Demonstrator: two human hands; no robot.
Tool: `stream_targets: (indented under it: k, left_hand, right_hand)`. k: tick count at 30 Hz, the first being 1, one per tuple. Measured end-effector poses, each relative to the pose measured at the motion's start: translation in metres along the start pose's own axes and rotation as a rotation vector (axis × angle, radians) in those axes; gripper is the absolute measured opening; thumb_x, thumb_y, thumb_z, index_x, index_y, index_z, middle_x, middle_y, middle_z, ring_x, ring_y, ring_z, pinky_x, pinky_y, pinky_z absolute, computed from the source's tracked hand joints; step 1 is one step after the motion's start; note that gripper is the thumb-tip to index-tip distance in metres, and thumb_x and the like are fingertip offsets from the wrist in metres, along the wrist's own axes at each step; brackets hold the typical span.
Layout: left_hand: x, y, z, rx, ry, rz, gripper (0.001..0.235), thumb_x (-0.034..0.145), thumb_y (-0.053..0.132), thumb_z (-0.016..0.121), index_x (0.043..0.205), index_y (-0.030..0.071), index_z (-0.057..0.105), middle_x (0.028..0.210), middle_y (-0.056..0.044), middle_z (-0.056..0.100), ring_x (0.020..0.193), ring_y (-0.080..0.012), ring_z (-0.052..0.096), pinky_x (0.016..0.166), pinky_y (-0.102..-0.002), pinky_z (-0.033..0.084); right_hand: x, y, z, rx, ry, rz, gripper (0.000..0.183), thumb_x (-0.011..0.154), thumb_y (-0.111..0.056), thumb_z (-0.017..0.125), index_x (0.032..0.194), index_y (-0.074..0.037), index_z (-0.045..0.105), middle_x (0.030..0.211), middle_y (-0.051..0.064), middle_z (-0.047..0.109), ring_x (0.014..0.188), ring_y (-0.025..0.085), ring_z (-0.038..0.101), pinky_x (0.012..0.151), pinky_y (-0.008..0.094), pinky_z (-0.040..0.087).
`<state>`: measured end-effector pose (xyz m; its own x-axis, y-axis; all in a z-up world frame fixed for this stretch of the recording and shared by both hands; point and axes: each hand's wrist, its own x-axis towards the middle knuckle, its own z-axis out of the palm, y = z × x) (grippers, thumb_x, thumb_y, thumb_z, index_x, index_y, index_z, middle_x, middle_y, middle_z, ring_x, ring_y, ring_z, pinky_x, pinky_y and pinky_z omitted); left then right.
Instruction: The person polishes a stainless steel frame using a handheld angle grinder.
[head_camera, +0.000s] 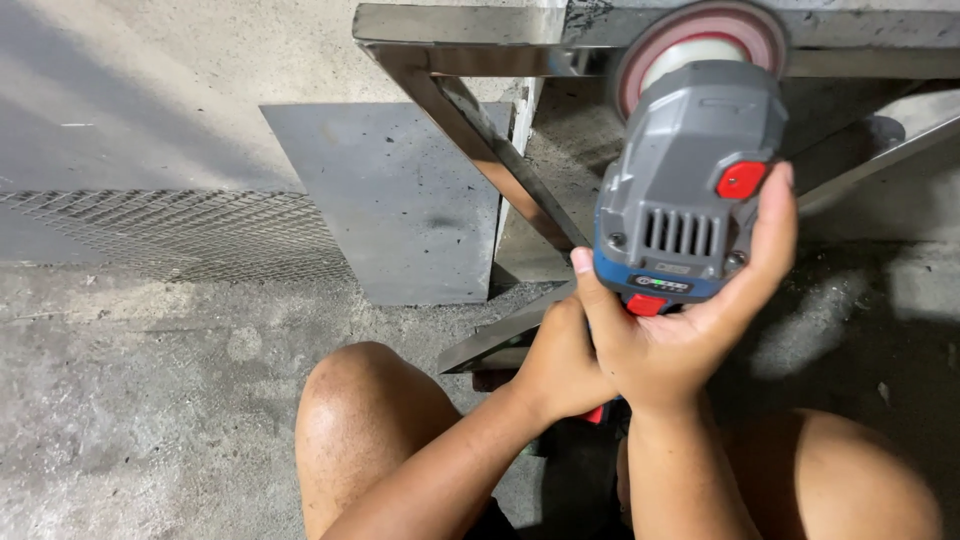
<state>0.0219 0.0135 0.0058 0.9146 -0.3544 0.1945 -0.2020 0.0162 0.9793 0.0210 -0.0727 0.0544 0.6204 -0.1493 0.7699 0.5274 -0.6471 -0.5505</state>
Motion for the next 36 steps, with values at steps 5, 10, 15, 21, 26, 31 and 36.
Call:
stream_targets:
  k: [5, 10, 15, 21, 26, 31, 36]
  left_hand:
    - [0.003, -0.001, 0.0, 0.021, -0.009, -0.003, 0.046, 0.071, 0.013, 0.069, 0.112, -0.007, 0.061, 0.094, -0.02, 0.075, 0.077, -0.0252, 0.07, 0.07, -0.038, 0.058]
    - [0.005, -0.004, 0.001, 0.065, -0.012, -0.011, 0.052, 0.068, 0.015, 0.072, 0.113, -0.007, 0.06, 0.091, -0.021, 0.076, 0.075, -0.0304, 0.074, 0.069, -0.039, 0.058]
    - [0.001, -0.007, 0.003, 0.053, -0.018, 0.002, 0.051, 0.07, 0.014, 0.07, 0.116, -0.008, 0.061, 0.098, -0.021, 0.076, 0.081, -0.0291, 0.074, 0.072, -0.039, 0.059]
    - [0.001, 0.0, 0.004, 0.025, 0.0, -0.003, 0.048, 0.072, 0.014, 0.069, 0.115, -0.006, 0.061, 0.098, -0.02, 0.076, 0.082, -0.0295, 0.074, 0.072, -0.039, 0.059]
    - [0.002, 0.004, 0.0, 0.012, 0.013, -0.009, 0.046, 0.073, 0.013, 0.068, 0.114, -0.004, 0.061, 0.098, -0.02, 0.076, 0.082, -0.0298, 0.074, 0.072, -0.04, 0.059]
    - [0.005, -0.002, 0.004, 0.051, -0.005, -0.021, 0.054, 0.069, 0.016, 0.071, 0.116, -0.009, 0.061, 0.095, -0.023, 0.076, 0.081, -0.0333, 0.076, 0.071, -0.04, 0.06]
    - [0.005, -0.003, 0.005, 0.029, -0.006, 0.008, 0.053, 0.069, 0.015, 0.07, 0.115, -0.008, 0.06, 0.091, -0.023, 0.075, 0.074, -0.0318, 0.074, 0.068, -0.04, 0.058]
  right_hand:
    - [-0.001, 0.004, -0.004, -0.074, 0.049, 0.014, 0.103, 0.093, -0.003, 0.085, 0.168, -0.011, 0.015, 0.171, 0.018, 0.026, 0.164, 0.042, 0.036, 0.147, 0.054, 0.03]
    - [-0.001, 0.003, -0.004, -0.08, 0.073, 0.017, 0.103, 0.092, 0.001, 0.084, 0.168, -0.011, 0.015, 0.173, 0.018, 0.024, 0.167, 0.042, 0.033, 0.149, 0.054, 0.027]
    - [-0.002, 0.001, -0.001, -0.053, 0.036, 0.008, 0.103, 0.093, -0.003, 0.086, 0.168, -0.01, 0.015, 0.173, 0.018, 0.025, 0.166, 0.042, 0.034, 0.147, 0.054, 0.029]
    - [0.001, -0.005, 0.003, 0.017, 0.001, 0.006, 0.103, 0.091, 0.001, 0.087, 0.166, -0.007, 0.017, 0.17, 0.02, 0.028, 0.162, 0.041, 0.039, 0.144, 0.051, 0.033]
    - [0.004, -0.004, 0.0, 0.009, 0.006, -0.012, 0.101, 0.095, 0.001, 0.084, 0.168, -0.01, 0.015, 0.17, 0.019, 0.028, 0.161, 0.042, 0.041, 0.144, 0.053, 0.035]
    - [0.003, 0.003, -0.005, -0.082, 0.033, -0.051, 0.103, 0.094, 0.0, 0.083, 0.169, -0.015, 0.014, 0.171, 0.017, 0.027, 0.164, 0.043, 0.038, 0.147, 0.057, 0.033]
    - [0.0, 0.0, -0.008, -0.131, 0.05, 0.007, 0.102, 0.096, 0.0, 0.085, 0.169, -0.014, 0.015, 0.176, 0.016, 0.023, 0.17, 0.041, 0.031, 0.151, 0.054, 0.025]
